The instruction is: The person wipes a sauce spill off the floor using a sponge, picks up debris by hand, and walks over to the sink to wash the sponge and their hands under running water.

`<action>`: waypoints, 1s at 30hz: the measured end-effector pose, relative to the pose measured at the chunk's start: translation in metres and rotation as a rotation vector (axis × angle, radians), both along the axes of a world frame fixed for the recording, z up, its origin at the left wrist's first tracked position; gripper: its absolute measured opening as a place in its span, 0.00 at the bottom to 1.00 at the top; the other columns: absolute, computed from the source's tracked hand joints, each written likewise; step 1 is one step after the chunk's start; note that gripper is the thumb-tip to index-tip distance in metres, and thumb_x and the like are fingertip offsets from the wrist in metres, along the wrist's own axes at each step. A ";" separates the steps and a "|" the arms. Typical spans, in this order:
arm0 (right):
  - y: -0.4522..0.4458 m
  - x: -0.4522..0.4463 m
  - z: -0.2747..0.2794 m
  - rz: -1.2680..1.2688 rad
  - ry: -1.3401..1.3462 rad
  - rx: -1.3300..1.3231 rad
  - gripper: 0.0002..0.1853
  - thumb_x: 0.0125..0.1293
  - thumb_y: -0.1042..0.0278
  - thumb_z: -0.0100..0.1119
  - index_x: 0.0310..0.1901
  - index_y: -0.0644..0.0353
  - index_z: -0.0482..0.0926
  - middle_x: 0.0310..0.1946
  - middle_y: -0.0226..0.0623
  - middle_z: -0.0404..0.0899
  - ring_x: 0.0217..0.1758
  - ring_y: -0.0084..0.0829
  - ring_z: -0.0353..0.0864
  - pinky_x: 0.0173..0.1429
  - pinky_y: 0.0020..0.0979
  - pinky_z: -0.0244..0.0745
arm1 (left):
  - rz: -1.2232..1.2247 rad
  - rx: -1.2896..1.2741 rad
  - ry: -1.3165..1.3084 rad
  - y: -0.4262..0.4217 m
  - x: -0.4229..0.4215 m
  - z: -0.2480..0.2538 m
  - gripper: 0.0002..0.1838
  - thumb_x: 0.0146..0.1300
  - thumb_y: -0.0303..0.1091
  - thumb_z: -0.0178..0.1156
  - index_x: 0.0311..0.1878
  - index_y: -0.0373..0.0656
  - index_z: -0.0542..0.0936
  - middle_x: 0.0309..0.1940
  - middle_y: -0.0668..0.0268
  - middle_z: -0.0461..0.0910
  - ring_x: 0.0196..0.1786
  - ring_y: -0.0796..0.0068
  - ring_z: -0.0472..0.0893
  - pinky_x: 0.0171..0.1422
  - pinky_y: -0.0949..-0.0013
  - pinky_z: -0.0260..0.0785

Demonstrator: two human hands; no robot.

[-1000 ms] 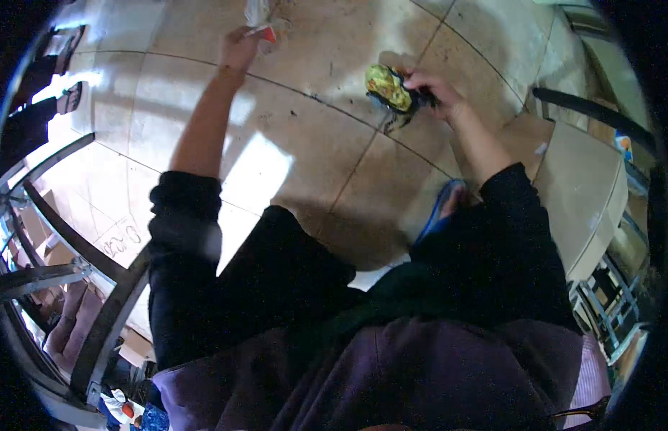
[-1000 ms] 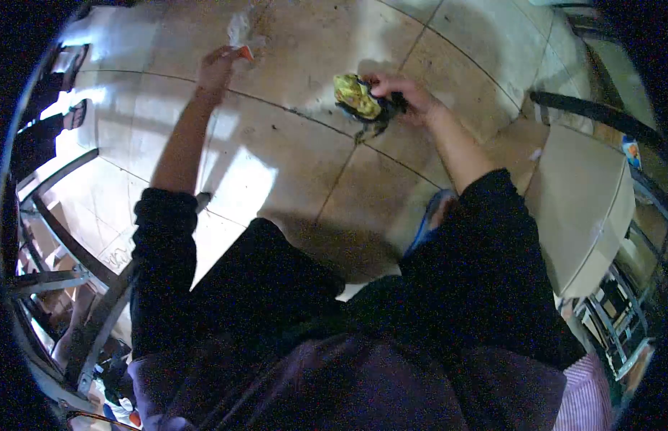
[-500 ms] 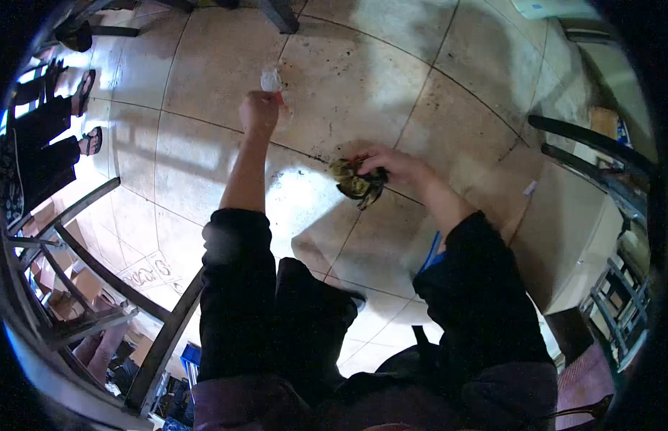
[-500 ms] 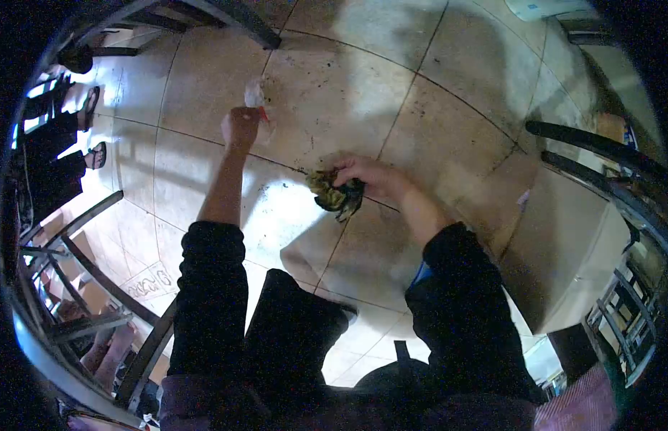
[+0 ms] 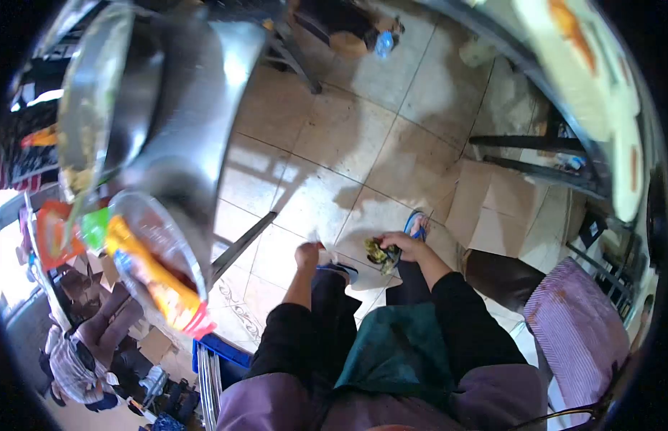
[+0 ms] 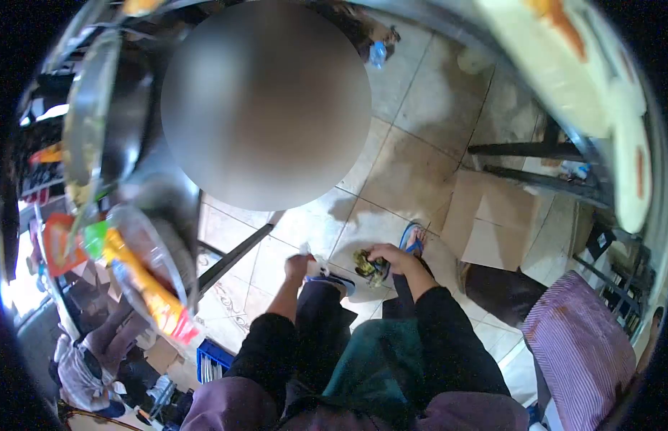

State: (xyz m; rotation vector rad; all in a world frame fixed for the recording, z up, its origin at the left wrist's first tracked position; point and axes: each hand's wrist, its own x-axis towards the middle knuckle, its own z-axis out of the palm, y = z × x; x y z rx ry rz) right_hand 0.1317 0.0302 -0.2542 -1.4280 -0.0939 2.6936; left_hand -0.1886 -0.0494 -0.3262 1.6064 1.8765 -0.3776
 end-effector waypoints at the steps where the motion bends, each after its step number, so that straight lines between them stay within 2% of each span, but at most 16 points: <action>1: -0.001 0.005 0.032 -0.024 0.004 -0.028 0.15 0.48 0.75 0.56 0.42 0.59 0.76 0.36 0.32 0.76 0.41 0.28 0.75 0.46 0.32 0.72 | 0.178 -0.092 -0.156 -0.013 0.005 0.044 0.12 0.51 0.45 0.56 0.30 0.48 0.82 0.26 0.60 0.80 0.29 0.65 0.79 0.35 0.65 0.70; 2: -0.002 0.009 0.063 -0.050 0.004 -0.051 0.15 0.48 0.75 0.56 0.41 0.58 0.76 0.36 0.31 0.76 0.41 0.27 0.75 0.47 0.31 0.71 | 0.546 -0.072 -0.210 -0.015 0.021 0.097 0.14 0.48 0.45 0.61 0.28 0.43 0.82 0.27 0.58 0.80 0.28 0.66 0.79 0.31 0.64 0.69; 4: -0.004 0.019 0.122 -0.059 0.013 0.001 0.16 0.48 0.75 0.55 0.42 0.58 0.75 0.37 0.32 0.75 0.43 0.28 0.74 0.49 0.31 0.70 | 0.610 -0.054 -0.400 -0.038 0.028 0.162 0.19 0.48 0.47 0.63 0.33 0.39 0.82 0.22 0.60 0.79 0.26 0.73 0.77 0.31 0.69 0.69; 5: -0.009 0.023 0.152 -0.073 0.016 0.021 0.17 0.48 0.74 0.55 0.43 0.59 0.74 0.38 0.32 0.75 0.45 0.28 0.73 0.51 0.32 0.69 | 0.580 -0.090 -0.382 -0.045 0.033 0.186 0.20 0.48 0.47 0.64 0.35 0.37 0.81 0.24 0.59 0.80 0.27 0.74 0.77 0.31 0.71 0.69; 6: -0.012 0.026 0.187 -0.090 0.014 0.055 0.17 0.48 0.74 0.55 0.43 0.59 0.74 0.38 0.32 0.75 0.45 0.28 0.73 0.51 0.32 0.69 | 0.601 -0.100 -0.387 -0.045 0.038 0.226 0.18 0.49 0.46 0.61 0.32 0.38 0.81 0.28 0.52 0.80 0.34 0.59 0.80 0.41 0.64 0.70; 9: -0.032 0.038 0.262 -0.123 -0.102 0.154 0.18 0.48 0.73 0.54 0.45 0.56 0.73 0.39 0.32 0.75 0.46 0.29 0.73 0.53 0.34 0.68 | 0.698 -0.151 -0.508 -0.039 0.039 0.314 0.17 0.50 0.45 0.61 0.32 0.37 0.81 0.26 0.56 0.80 0.32 0.68 0.80 0.37 0.67 0.70; 10: -0.044 0.039 0.287 -0.166 -0.125 0.168 0.18 0.48 0.73 0.54 0.45 0.56 0.73 0.39 0.32 0.75 0.46 0.29 0.73 0.53 0.34 0.68 | 0.638 -0.043 -0.487 -0.041 0.028 0.321 0.16 0.50 0.42 0.61 0.33 0.37 0.81 0.24 0.57 0.80 0.28 0.70 0.79 0.33 0.68 0.70; 12: -0.068 0.042 0.332 -0.296 -0.019 0.147 0.18 0.50 0.76 0.53 0.46 0.55 0.74 0.39 0.31 0.77 0.45 0.29 0.75 0.53 0.34 0.70 | 0.623 -0.068 -0.638 -0.036 0.001 0.344 0.16 0.50 0.40 0.61 0.33 0.36 0.81 0.23 0.59 0.80 0.25 0.73 0.78 0.29 0.70 0.69; 14: -0.097 0.054 0.372 -0.467 -0.041 0.160 0.18 0.50 0.76 0.52 0.46 0.56 0.73 0.40 0.32 0.77 0.45 0.30 0.76 0.53 0.34 0.70 | 0.528 -0.095 -0.697 -0.018 -0.012 0.388 0.13 0.51 0.38 0.60 0.32 0.35 0.80 0.21 0.63 0.78 0.22 0.77 0.77 0.24 0.72 0.68; 15: -0.121 0.050 0.391 -0.566 -0.052 0.165 0.18 0.51 0.76 0.52 0.46 0.56 0.73 0.40 0.34 0.77 0.46 0.30 0.76 0.54 0.35 0.69 | 0.606 -0.166 -0.808 -0.009 -0.014 0.425 0.12 0.52 0.36 0.60 0.32 0.36 0.79 0.23 0.64 0.77 0.23 0.76 0.76 0.24 0.73 0.70; 16: -0.142 0.050 0.406 -0.630 -0.076 0.180 0.18 0.51 0.76 0.52 0.46 0.56 0.73 0.40 0.34 0.77 0.46 0.30 0.76 0.54 0.35 0.69 | 0.492 -0.183 -0.750 -0.005 -0.026 0.433 0.11 0.52 0.36 0.60 0.33 0.37 0.79 0.25 0.65 0.77 0.25 0.76 0.76 0.25 0.73 0.71; 18: -0.192 0.047 0.428 -0.806 0.057 0.196 0.19 0.51 0.76 0.51 0.47 0.57 0.72 0.41 0.35 0.77 0.46 0.31 0.76 0.54 0.36 0.69 | 0.538 -0.282 -0.802 -0.004 -0.044 0.456 0.10 0.51 0.36 0.61 0.32 0.39 0.79 0.25 0.67 0.76 0.26 0.76 0.76 0.26 0.72 0.70; 19: -0.218 0.048 0.433 -0.845 0.076 0.150 0.19 0.51 0.76 0.51 0.48 0.57 0.72 0.43 0.35 0.76 0.48 0.32 0.75 0.56 0.36 0.68 | 0.438 -0.279 -0.683 -0.003 -0.050 0.474 0.10 0.51 0.36 0.62 0.32 0.40 0.79 0.26 0.68 0.76 0.27 0.77 0.76 0.26 0.73 0.68; 22: -0.299 0.054 0.461 -0.906 -0.042 0.198 0.20 0.51 0.75 0.51 0.49 0.57 0.71 0.46 0.34 0.74 0.50 0.31 0.73 0.57 0.36 0.67 | 0.536 -0.339 -0.691 -0.013 -0.072 0.458 0.06 0.50 0.34 0.60 0.30 0.43 0.79 0.25 0.69 0.75 0.26 0.75 0.75 0.26 0.73 0.67; 27: -0.448 0.052 0.477 -1.246 -0.093 0.210 0.21 0.51 0.74 0.50 0.50 0.62 0.68 0.45 0.39 0.74 0.49 0.33 0.74 0.57 0.36 0.67 | 0.474 -0.339 -0.586 -0.026 -0.030 0.460 0.06 0.47 0.30 0.60 0.30 0.42 0.78 0.24 0.66 0.74 0.25 0.73 0.74 0.25 0.69 0.67; 30: -0.539 0.047 0.476 -1.469 -0.170 0.183 0.19 0.51 0.74 0.50 0.48 0.61 0.71 0.42 0.36 0.75 0.46 0.32 0.74 0.53 0.36 0.70 | 0.422 -0.380 -0.641 -0.032 0.026 0.442 0.06 0.45 0.29 0.59 0.30 0.43 0.78 0.24 0.66 0.75 0.24 0.73 0.74 0.23 0.69 0.65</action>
